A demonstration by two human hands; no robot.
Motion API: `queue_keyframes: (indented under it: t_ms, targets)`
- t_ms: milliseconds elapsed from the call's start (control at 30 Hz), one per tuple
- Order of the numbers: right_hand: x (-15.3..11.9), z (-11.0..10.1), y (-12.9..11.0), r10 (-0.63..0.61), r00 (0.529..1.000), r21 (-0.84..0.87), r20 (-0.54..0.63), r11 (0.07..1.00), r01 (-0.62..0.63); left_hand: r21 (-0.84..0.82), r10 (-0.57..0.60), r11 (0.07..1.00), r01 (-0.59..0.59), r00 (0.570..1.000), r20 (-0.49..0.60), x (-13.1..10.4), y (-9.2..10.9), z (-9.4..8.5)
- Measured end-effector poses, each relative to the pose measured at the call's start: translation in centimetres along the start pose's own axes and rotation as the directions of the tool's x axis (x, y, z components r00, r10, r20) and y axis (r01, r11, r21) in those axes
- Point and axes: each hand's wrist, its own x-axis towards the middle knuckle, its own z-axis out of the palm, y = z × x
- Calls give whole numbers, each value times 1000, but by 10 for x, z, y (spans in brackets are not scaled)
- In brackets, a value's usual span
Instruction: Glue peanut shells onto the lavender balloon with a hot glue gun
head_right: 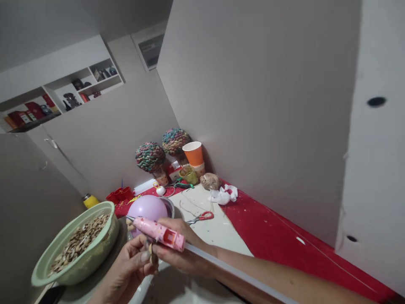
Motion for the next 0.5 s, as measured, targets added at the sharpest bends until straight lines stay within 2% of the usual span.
queue_keyframes:
  t_ms: [100,267,500]
  targets:
    - [-1,2,8,-39,999,-104,16,994,40,8,30,1000,-30,999,13,-2,-2,-1]
    - [-1,1,19,-68,995,-161,76,984,80,-5,15,1000,-15,1000,16,-2,-5,-4]
    - [-4,-3,9,3,997,-137,80,991,8,-56,-11,998,7,998,-70,-15,7,-21]
